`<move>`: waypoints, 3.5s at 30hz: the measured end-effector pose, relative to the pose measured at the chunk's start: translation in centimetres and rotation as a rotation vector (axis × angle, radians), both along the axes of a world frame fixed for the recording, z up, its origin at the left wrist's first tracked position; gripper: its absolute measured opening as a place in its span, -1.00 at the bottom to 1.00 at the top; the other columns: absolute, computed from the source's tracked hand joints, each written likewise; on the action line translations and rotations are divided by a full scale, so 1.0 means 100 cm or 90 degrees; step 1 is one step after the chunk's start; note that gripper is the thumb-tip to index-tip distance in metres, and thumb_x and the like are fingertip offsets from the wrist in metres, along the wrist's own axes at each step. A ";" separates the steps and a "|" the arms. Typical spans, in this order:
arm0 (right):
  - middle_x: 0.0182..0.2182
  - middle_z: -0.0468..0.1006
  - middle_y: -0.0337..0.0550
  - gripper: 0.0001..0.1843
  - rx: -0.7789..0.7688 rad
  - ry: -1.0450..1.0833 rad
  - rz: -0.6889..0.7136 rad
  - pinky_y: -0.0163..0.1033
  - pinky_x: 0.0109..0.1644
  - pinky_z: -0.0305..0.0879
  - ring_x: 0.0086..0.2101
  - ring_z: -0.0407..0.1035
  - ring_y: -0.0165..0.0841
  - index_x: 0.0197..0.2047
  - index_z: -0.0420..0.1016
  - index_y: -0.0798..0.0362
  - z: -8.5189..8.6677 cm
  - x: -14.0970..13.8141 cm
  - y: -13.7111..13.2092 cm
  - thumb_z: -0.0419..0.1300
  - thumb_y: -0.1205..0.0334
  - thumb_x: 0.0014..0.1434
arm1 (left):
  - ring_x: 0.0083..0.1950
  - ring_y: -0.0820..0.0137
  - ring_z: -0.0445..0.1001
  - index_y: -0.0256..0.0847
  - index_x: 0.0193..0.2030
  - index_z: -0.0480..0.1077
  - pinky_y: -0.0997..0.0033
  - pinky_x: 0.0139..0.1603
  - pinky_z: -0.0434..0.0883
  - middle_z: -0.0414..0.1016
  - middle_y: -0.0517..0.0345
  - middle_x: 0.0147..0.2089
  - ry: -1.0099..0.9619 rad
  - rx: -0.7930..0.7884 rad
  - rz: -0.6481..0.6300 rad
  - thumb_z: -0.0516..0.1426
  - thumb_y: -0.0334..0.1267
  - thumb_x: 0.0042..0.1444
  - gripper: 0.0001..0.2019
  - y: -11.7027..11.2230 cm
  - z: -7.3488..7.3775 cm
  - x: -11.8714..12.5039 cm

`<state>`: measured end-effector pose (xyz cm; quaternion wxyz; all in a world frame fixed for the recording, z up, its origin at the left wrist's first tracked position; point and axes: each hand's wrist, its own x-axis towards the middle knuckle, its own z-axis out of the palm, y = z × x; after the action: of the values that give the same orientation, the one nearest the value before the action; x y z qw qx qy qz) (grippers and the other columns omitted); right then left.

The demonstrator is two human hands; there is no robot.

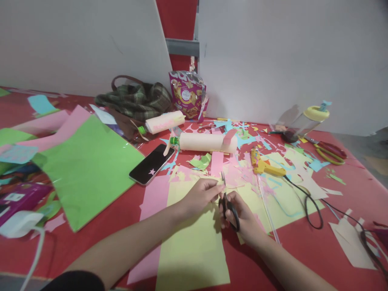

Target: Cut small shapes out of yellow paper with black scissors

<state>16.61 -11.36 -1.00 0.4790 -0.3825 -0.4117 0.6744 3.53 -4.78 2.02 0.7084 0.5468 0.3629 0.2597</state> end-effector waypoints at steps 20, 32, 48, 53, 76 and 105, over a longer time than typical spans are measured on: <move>-0.45 0.31 -0.36 -0.60 -0.019 0.031 -0.244 -0.38 -0.44 0.21 -0.48 0.26 -0.49 -0.33 0.09 -0.05 -0.002 0.003 0.008 0.20 0.47 -0.16 | -0.63 0.61 -0.07 -0.29 -0.65 0.14 0.55 -0.64 -0.07 -0.01 0.32 -0.67 0.180 0.151 -0.267 -0.07 -0.16 0.01 -0.69 0.004 -0.003 -0.007; -0.48 0.31 -0.40 -0.60 -0.031 -0.015 -0.224 -0.42 -0.52 0.16 -0.57 0.23 -0.54 -0.34 0.07 -0.06 -0.003 0.003 0.007 0.20 0.45 -0.16 | -0.63 0.60 0.04 -0.28 -0.64 0.15 0.59 -0.63 0.01 0.05 0.31 -0.67 0.215 0.218 -0.231 -0.08 -0.26 -0.03 -0.77 0.008 0.002 -0.007; -0.45 0.29 -0.40 -0.62 -0.015 -0.006 -0.267 -0.44 -0.54 0.13 -0.55 0.24 -0.55 -0.33 0.09 -0.07 -0.004 0.003 0.007 0.18 0.47 -0.11 | -0.60 0.59 0.01 -0.26 -0.65 0.04 0.58 -0.61 -0.01 -0.02 0.33 -0.65 0.240 0.254 -0.197 -0.08 -0.17 -0.01 -0.71 0.006 -0.002 -0.004; -0.45 0.30 -0.40 -0.63 -0.017 0.005 -0.262 -0.42 -0.52 0.15 -0.54 0.25 -0.53 -0.34 0.09 -0.07 -0.004 0.003 0.007 0.20 0.45 -0.13 | -0.61 0.60 -0.07 -0.25 -0.66 -0.04 0.56 -0.62 -0.04 -0.09 0.34 -0.67 0.209 0.263 -0.208 -0.10 -0.17 0.03 -0.68 0.004 -0.006 -0.003; -0.34 0.31 -0.20 -0.61 -0.068 0.102 0.065 -0.37 -0.48 0.06 -0.42 0.23 -0.42 -0.31 0.12 -0.05 0.005 0.002 -0.003 0.20 0.00 -0.13 | -0.55 0.57 0.08 -0.27 -0.62 0.09 0.58 -0.53 0.06 0.07 0.30 -0.61 0.235 0.311 -0.110 -0.10 -0.18 0.04 -0.71 0.028 0.018 -0.021; -0.37 0.31 -0.21 -0.60 -0.058 0.073 0.073 -0.30 -0.34 0.13 -0.38 0.24 -0.39 -0.34 0.11 -0.04 0.010 0.003 -0.002 0.20 -0.03 -0.15 | -0.56 0.58 0.03 -0.26 -0.66 -0.02 0.55 -0.53 0.03 -0.01 0.32 -0.62 0.274 0.367 -0.162 -0.11 -0.24 0.01 -0.72 0.025 0.021 -0.019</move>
<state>16.91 -11.59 -0.02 0.4444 -0.3401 -0.3736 0.7398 1.59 -2.32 4.07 0.4596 0.8063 0.3446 0.1406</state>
